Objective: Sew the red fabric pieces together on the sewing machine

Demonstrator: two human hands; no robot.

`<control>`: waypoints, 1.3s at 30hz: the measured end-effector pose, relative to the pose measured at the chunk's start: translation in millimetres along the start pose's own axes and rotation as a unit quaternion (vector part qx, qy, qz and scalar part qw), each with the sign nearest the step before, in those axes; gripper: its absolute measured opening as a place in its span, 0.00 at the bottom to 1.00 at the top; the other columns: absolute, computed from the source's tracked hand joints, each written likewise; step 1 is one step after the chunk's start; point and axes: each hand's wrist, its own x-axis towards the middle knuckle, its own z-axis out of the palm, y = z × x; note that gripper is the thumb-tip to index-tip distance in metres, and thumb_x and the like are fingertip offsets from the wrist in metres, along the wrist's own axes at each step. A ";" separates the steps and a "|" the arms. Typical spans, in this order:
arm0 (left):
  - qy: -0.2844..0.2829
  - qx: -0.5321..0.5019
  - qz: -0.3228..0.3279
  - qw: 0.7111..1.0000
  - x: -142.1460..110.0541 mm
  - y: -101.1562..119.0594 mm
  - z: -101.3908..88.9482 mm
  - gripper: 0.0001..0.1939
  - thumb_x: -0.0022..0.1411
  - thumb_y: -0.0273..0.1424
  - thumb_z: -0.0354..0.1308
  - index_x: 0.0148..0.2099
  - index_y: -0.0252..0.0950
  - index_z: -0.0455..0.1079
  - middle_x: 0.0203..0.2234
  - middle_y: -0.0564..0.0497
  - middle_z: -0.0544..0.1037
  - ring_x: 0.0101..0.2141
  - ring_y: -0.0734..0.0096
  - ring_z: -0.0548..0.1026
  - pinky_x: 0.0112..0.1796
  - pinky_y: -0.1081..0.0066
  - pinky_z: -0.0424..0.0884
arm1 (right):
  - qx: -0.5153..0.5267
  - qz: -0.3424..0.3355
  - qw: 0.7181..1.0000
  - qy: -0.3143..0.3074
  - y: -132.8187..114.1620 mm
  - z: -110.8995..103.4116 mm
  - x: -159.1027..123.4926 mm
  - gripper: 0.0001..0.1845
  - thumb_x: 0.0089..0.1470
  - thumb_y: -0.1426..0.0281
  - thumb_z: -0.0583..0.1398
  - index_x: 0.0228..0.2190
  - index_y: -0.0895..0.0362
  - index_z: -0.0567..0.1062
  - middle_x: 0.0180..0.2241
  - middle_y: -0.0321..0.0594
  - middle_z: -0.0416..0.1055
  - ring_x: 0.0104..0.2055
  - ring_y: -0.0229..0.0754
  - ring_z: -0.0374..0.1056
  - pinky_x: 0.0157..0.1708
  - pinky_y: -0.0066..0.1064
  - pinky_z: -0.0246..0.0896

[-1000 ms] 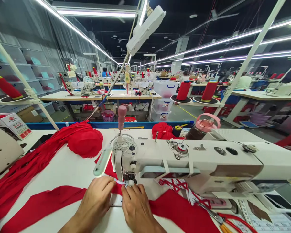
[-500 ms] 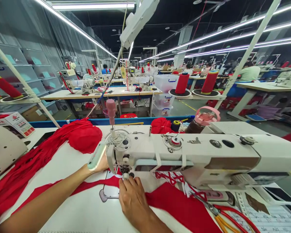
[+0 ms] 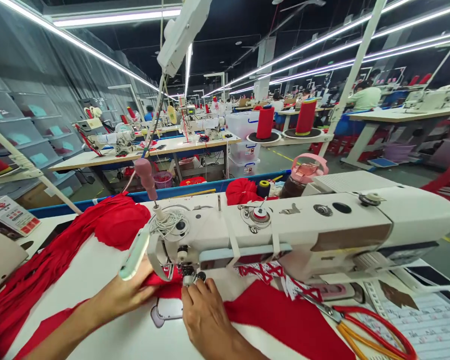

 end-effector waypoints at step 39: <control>0.180 0.070 0.070 0.979 -22.3 40.9 80.7 0.15 0.64 0.20 0.44 0.46 0.34 0.70 0.27 0.51 0.70 0.28 0.69 0.70 0.47 0.63 0.66 | -0.044 0.004 0.995 0.089 5.3 15.9 -0.6 0.09 0.48 0.77 0.57 0.33 0.54 0.69 0.33 0.39 0.74 0.37 0.46 0.66 0.42 0.37 0.54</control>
